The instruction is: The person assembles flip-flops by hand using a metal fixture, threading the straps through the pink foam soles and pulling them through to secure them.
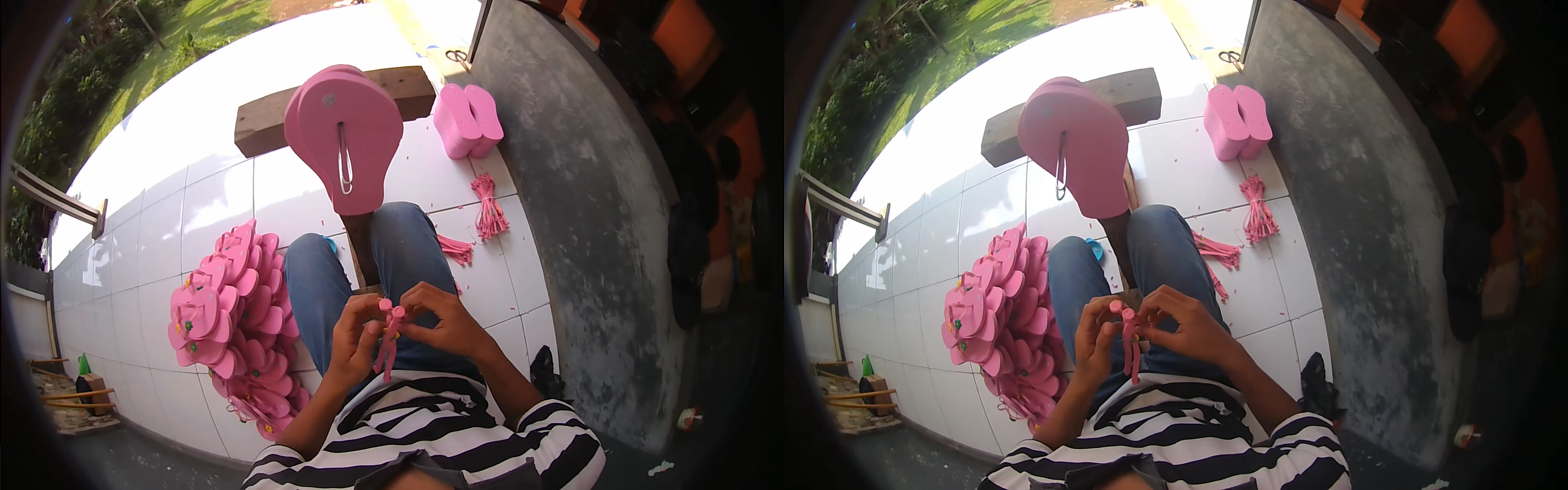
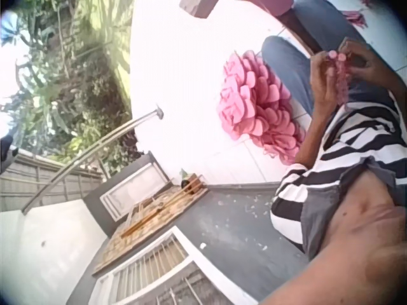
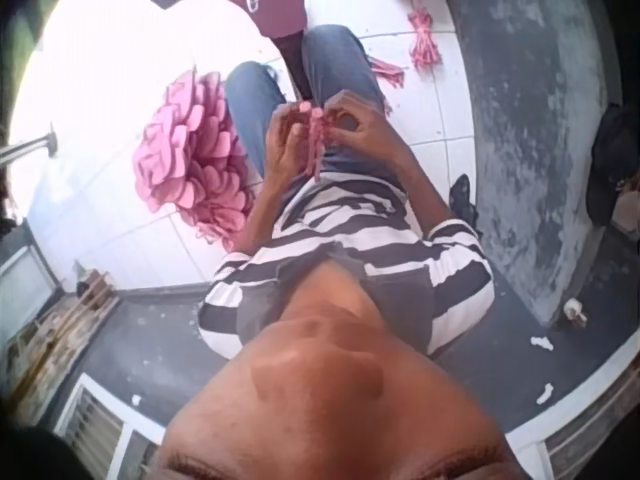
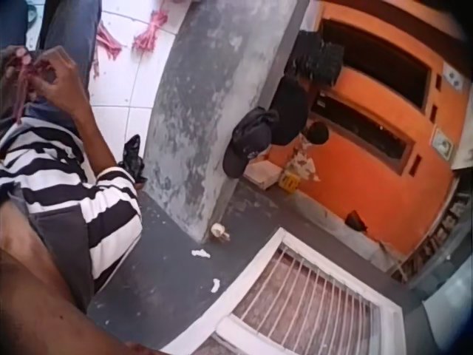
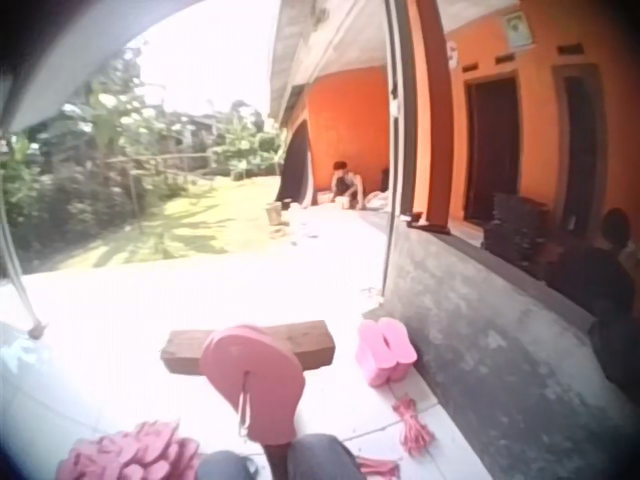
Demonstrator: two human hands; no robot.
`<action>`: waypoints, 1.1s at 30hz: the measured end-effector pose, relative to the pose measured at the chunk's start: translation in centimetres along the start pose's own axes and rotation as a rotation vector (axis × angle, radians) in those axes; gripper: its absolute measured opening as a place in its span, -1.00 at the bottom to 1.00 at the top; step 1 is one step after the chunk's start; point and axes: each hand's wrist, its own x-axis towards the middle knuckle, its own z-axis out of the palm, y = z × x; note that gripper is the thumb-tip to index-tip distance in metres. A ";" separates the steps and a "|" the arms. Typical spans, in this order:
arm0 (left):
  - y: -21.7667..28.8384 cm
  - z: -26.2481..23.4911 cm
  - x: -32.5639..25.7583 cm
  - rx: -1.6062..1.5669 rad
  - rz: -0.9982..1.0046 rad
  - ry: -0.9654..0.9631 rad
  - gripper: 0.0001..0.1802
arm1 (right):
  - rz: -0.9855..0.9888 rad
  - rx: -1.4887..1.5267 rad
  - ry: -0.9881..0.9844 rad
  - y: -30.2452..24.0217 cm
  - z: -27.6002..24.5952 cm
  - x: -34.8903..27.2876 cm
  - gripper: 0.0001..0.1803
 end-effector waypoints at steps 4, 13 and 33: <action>1.4 0.3 -0.3 0.458 0.058 -0.066 -0.78 | 0.150 0.223 0.009 -0.9 1.8 0.4 -0.57; 0.7 -0.5 -0.1 0.169 -0.251 -0.042 -0.83 | 0.217 0.084 -0.203 -1.2 -0.6 0.7 -0.54; 1.7 -0.1 4.4 0.519 0.031 -0.141 -0.69 | 0.143 0.644 0.196 -0.5 -0.7 3.5 -0.76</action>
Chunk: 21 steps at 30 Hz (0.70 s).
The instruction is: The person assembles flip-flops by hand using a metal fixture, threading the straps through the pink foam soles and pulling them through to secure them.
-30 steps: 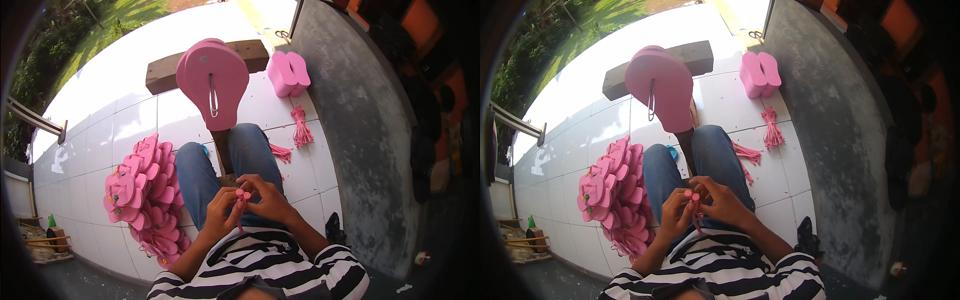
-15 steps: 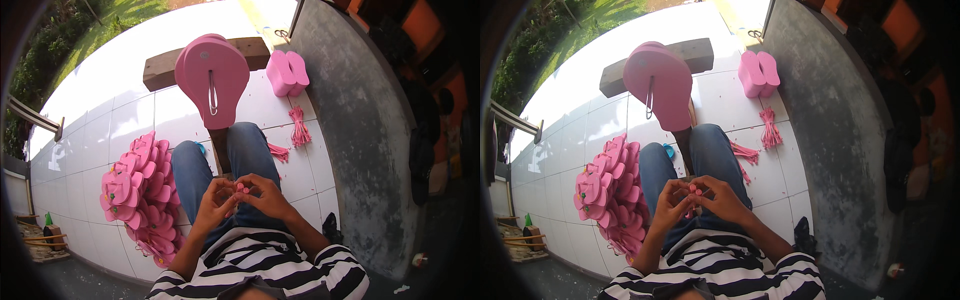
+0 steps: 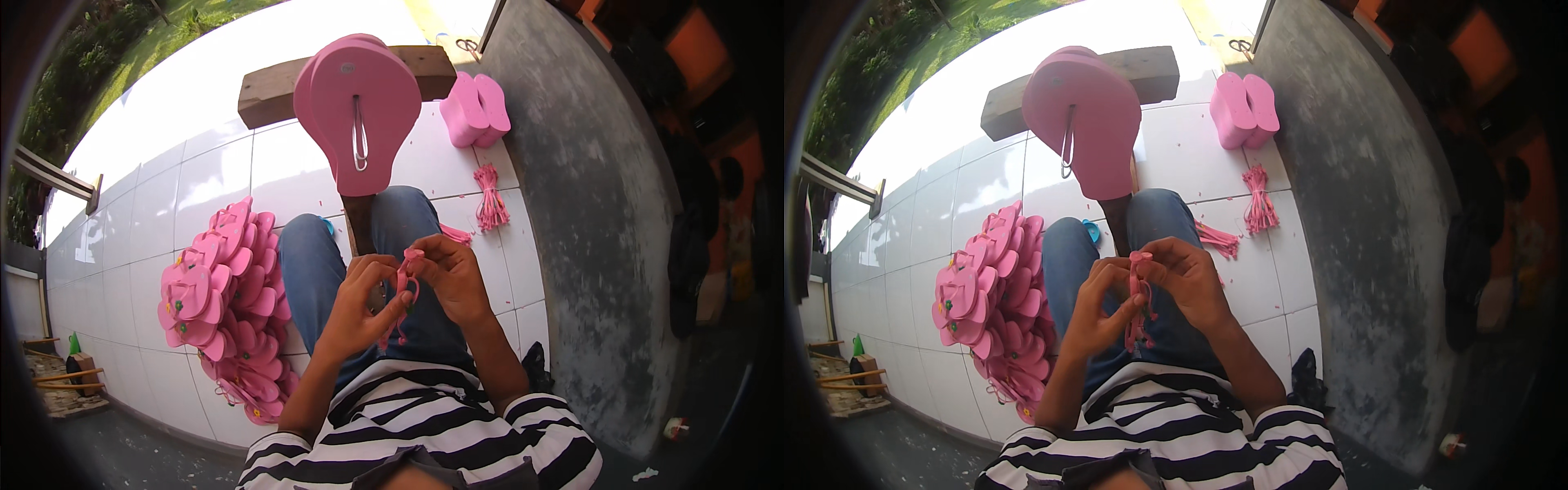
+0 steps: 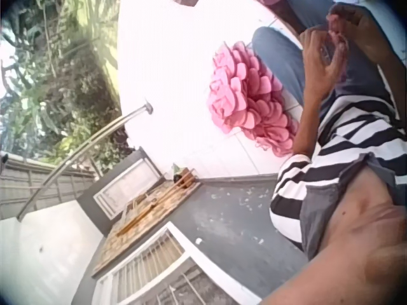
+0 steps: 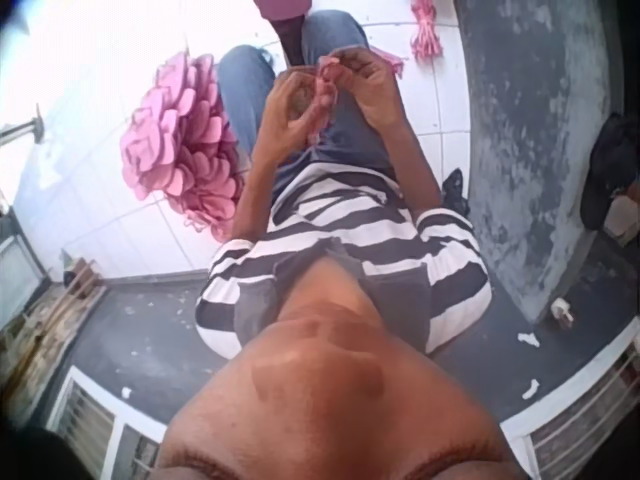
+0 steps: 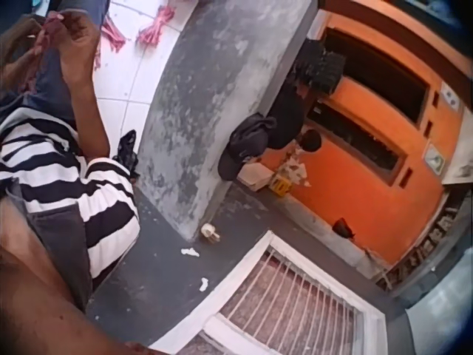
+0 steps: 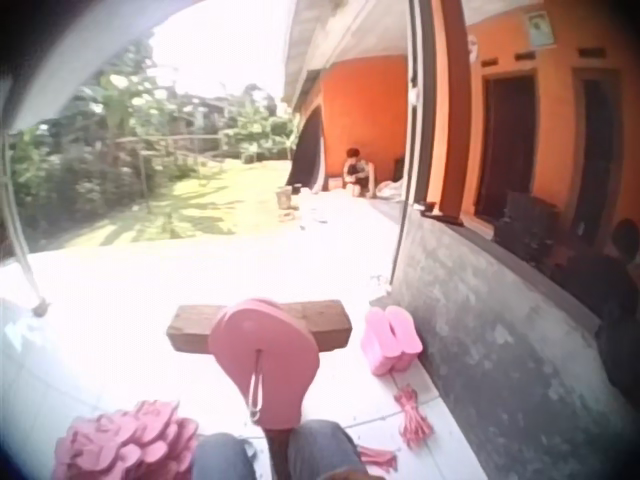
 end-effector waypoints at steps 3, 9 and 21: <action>0.0 -0.3 -0.3 -0.272 -0.167 -0.042 -0.75 | 0.028 -0.007 0.012 0.3 0.3 -0.1 -0.74; -2.0 -0.4 -1.5 -0.393 -0.253 -0.073 -0.79 | 0.086 0.034 0.022 1.9 0.4 -0.7 -0.70; -4.0 -1.7 -3.3 -0.384 -0.375 -0.279 -0.73 | 0.365 -0.145 -0.242 2.7 -0.5 -1.8 -0.64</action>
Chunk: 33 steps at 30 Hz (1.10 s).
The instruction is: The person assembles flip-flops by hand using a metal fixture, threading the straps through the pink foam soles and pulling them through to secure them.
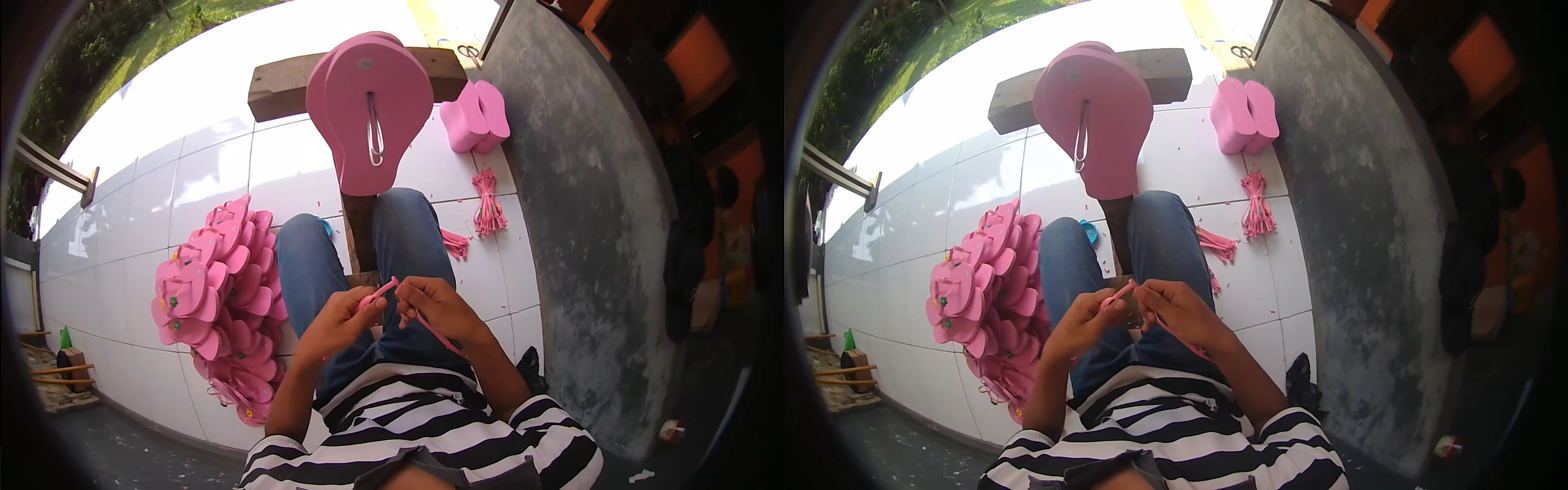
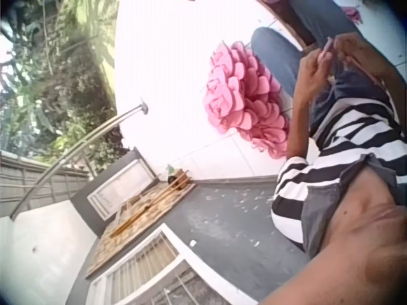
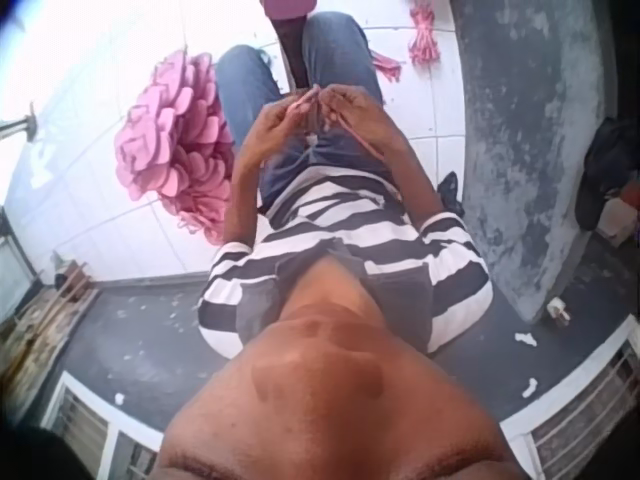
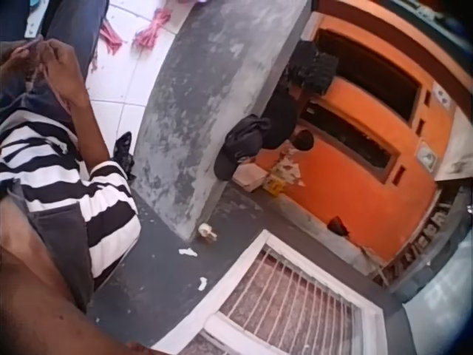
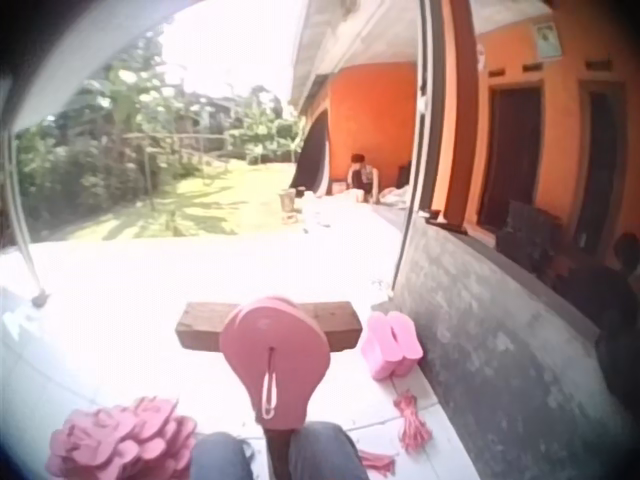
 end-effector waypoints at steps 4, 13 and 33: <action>1.0 -0.8 -1.0 -0.212 -0.250 -0.192 -0.68 | 0.295 0.047 -0.199 -0.3 -1.3 -1.1 -0.64; 2.1 -0.7 -4.2 0.497 0.053 -0.517 -0.59 | 0.139 -0.659 -0.672 -2.0 -2.6 -4.0 -0.58; 17.3 -4.3 5.5 0.909 0.851 0.696 -0.69 | -0.761 -0.300 0.472 -13.1 3.3 3.1 -0.76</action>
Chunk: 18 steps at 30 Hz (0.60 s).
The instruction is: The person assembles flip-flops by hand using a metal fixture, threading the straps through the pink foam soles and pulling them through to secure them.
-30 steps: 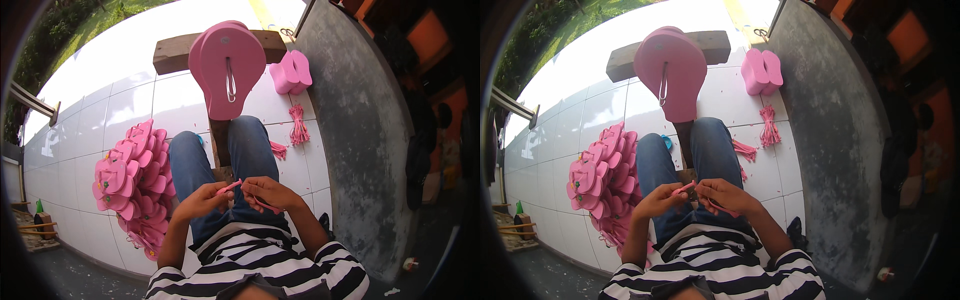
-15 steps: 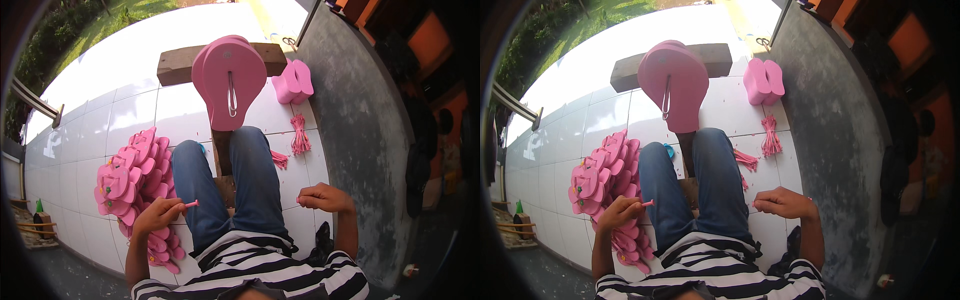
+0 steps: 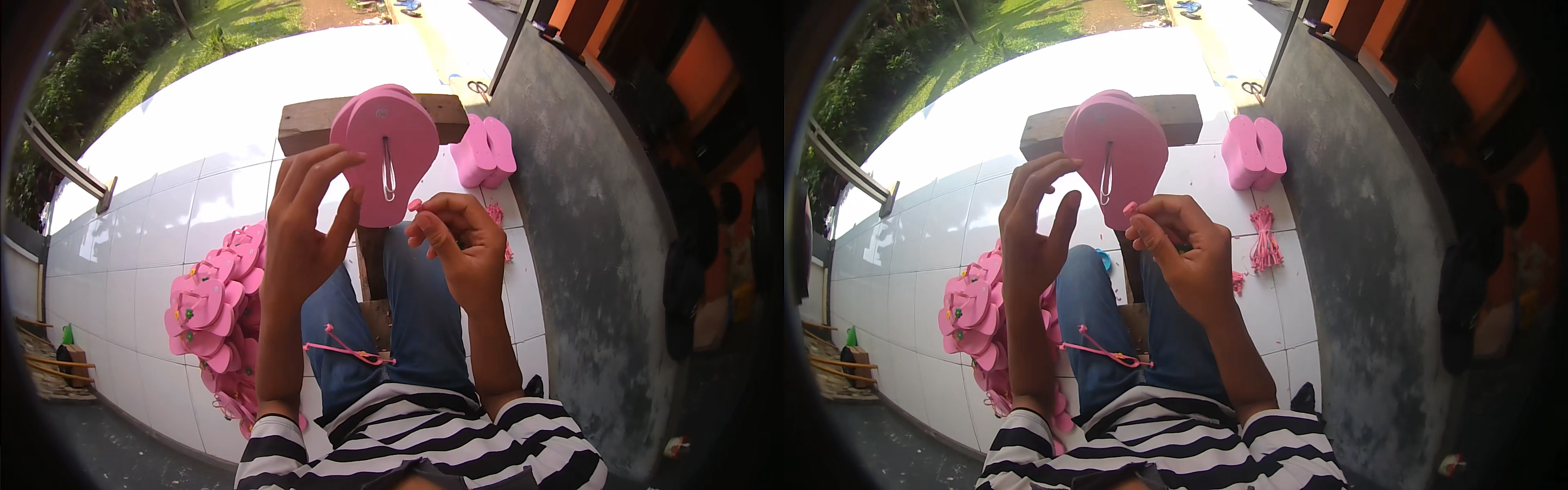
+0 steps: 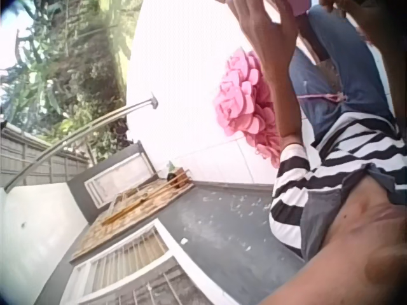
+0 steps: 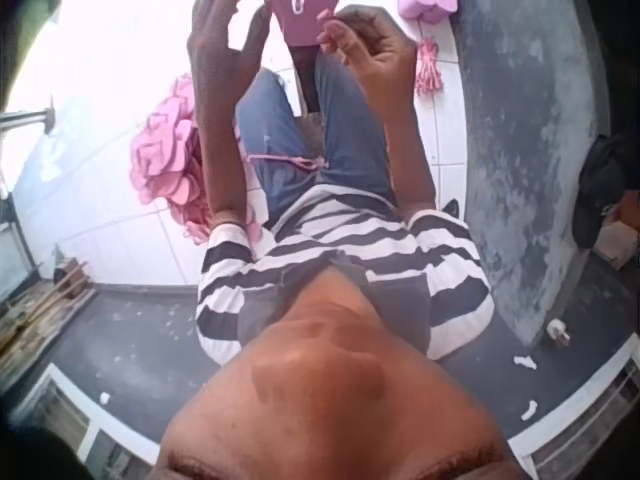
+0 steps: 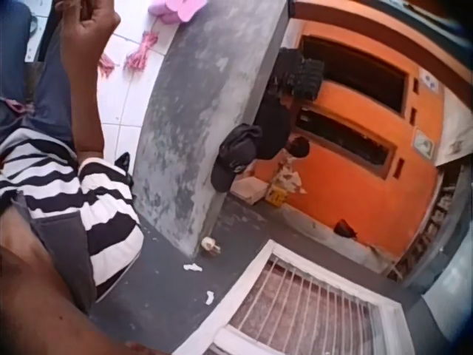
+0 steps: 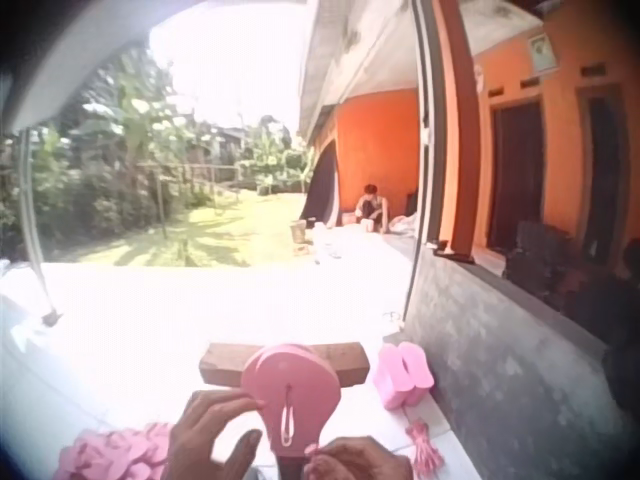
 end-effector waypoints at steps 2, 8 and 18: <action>-0.8 -0.3 2.9 0.088 0.080 0.116 -0.67 | -0.105 -0.022 0.002 -0.3 0.7 1.0 -0.80; -3.2 1.9 5.7 -0.159 -0.029 -0.033 -0.56 | -0.176 -0.081 -0.022 0.5 1.2 1.5 -0.85; -3.9 1.4 5.3 -0.171 0.034 0.025 -0.61 | -0.193 -0.330 -0.026 0.3 1.4 0.5 -0.84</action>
